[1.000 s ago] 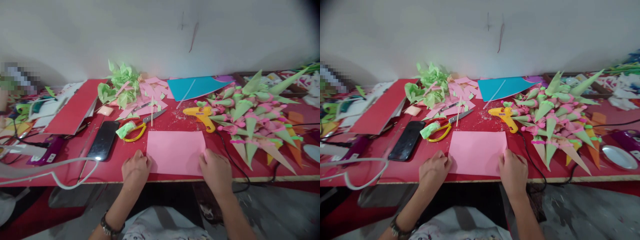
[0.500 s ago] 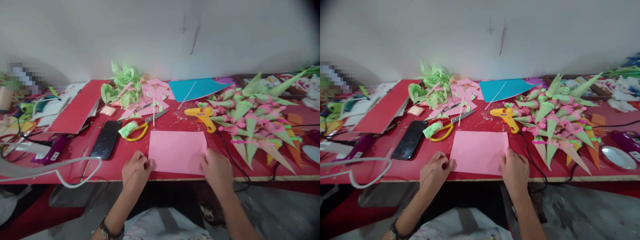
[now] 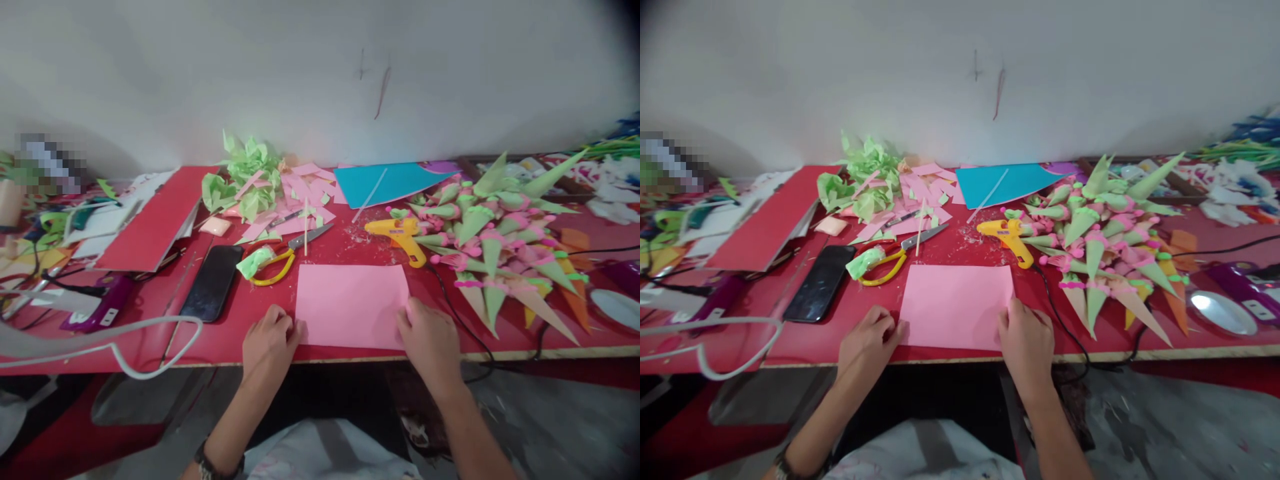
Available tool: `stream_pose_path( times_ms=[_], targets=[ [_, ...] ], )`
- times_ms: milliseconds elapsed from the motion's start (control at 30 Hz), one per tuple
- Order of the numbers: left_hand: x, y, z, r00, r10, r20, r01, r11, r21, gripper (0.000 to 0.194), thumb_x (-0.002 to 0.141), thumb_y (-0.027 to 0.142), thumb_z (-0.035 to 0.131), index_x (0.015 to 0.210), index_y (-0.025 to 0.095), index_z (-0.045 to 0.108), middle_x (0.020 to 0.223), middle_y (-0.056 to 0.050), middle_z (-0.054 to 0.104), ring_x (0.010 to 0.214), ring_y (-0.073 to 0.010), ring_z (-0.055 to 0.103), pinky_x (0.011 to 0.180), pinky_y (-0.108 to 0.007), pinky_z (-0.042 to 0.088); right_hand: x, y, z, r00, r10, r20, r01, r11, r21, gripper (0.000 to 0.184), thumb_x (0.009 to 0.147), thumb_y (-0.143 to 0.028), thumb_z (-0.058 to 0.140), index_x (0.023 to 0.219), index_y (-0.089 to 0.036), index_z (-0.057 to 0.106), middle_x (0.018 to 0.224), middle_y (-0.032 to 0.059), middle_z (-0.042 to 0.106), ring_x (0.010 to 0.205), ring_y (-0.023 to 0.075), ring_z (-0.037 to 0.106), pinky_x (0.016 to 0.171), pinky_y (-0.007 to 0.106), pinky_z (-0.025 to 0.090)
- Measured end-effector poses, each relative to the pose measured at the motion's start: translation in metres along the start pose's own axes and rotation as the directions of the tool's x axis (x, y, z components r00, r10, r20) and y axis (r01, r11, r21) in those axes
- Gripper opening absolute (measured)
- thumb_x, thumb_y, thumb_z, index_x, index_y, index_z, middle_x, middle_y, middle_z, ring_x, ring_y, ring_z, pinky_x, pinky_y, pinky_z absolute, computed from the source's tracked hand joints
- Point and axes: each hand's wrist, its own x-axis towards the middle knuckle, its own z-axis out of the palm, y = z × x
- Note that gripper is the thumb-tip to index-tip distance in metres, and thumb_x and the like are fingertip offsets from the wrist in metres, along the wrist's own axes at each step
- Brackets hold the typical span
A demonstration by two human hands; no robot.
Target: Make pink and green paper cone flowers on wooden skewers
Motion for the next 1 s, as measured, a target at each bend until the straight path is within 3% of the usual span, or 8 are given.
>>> stream_pose_path(
  times_ms=[433, 600, 700, 833, 933, 1000],
  targets=[
    [-0.004, -0.001, 0.003, 0.996, 0.041, -0.084, -0.052, 0.988, -0.142, 0.035, 0.078, 0.049, 0.045, 0.063, 0.018, 0.051, 0.079, -0.001, 0.052, 0.063, -0.0117, 0.052, 0.062, -0.026, 0.038, 0.001, 0.0, 0.001, 1.0, 0.0, 0.018, 0.001, 1.0, -0.011, 0.016, 0.079, -0.021, 0.043, 0.072, -0.015, 0.055, 0.058, 0.0046, 0.06, 0.056, 0.0153, 0.054, 0.062, 0.026, 0.03],
    [-0.006, -0.001, 0.007, 0.986, 0.067, -0.154, -0.081, 0.993, -0.084, 0.031, 0.077, 0.048, 0.047, 0.067, 0.018, 0.051, 0.092, -0.004, 0.053, 0.07, -0.0145, 0.055, 0.065, -0.029, 0.041, 0.001, -0.001, 0.001, 1.0, -0.002, 0.008, 0.002, 1.0, -0.005, 0.017, 0.079, -0.02, 0.041, 0.071, -0.015, 0.055, 0.055, 0.0043, 0.059, 0.055, 0.0149, 0.053, 0.062, 0.026, 0.03],
    [-0.007, -0.001, 0.009, 0.969, 0.096, -0.229, -0.102, 0.995, -0.014, 0.032, 0.078, 0.046, 0.047, 0.085, 0.016, 0.054, 0.099, -0.009, 0.054, 0.081, -0.0196, 0.055, 0.069, -0.032, 0.043, 0.001, 0.0, 0.002, 1.0, -0.005, 0.016, 0.005, 1.0, -0.004, 0.017, 0.08, -0.02, 0.041, 0.07, -0.015, 0.054, 0.055, 0.0042, 0.058, 0.054, 0.0146, 0.052, 0.063, 0.027, 0.029],
    [-0.005, 0.008, 0.005, 0.918, 0.276, -0.286, -0.256, 0.961, 0.105, 0.039, 0.082, 0.036, 0.043, 0.113, 0.012, 0.047, 0.119, -0.013, 0.05, 0.108, -0.0254, 0.046, 0.088, -0.039, 0.038, 0.001, 0.0, 0.002, 1.0, -0.006, 0.022, 0.007, 1.0, -0.007, 0.018, 0.08, -0.021, 0.04, 0.072, -0.014, 0.055, 0.056, 0.0048, 0.059, 0.054, 0.0147, 0.053, 0.063, 0.027, 0.03],
    [-0.003, 0.021, 0.004, 0.885, 0.416, -0.21, -0.399, 0.909, 0.118, 0.041, 0.085, 0.031, 0.037, 0.123, 0.014, 0.04, 0.127, -0.007, 0.046, 0.119, -0.0213, 0.038, 0.098, -0.038, 0.03, 0.001, -0.001, 0.001, 0.999, 0.002, 0.033, -0.002, 1.0, -0.016, 0.018, 0.08, -0.021, 0.04, 0.073, -0.014, 0.055, 0.058, 0.0055, 0.06, 0.056, 0.0151, 0.054, 0.063, 0.027, 0.03],
    [-0.001, 0.029, 0.006, 0.881, 0.449, -0.152, -0.438, 0.893, 0.099, 0.044, 0.086, 0.035, 0.034, 0.125, 0.015, 0.038, 0.13, -0.005, 0.044, 0.121, -0.0197, 0.036, 0.099, -0.037, 0.03, 0.001, -0.001, 0.0, 0.999, 0.006, 0.047, -0.005, 1.0, -0.018, 0.018, 0.08, -0.021, 0.041, 0.073, -0.014, 0.055, 0.059, 0.0058, 0.061, 0.056, 0.0153, 0.054, 0.063, 0.027, 0.03]
  ],
)
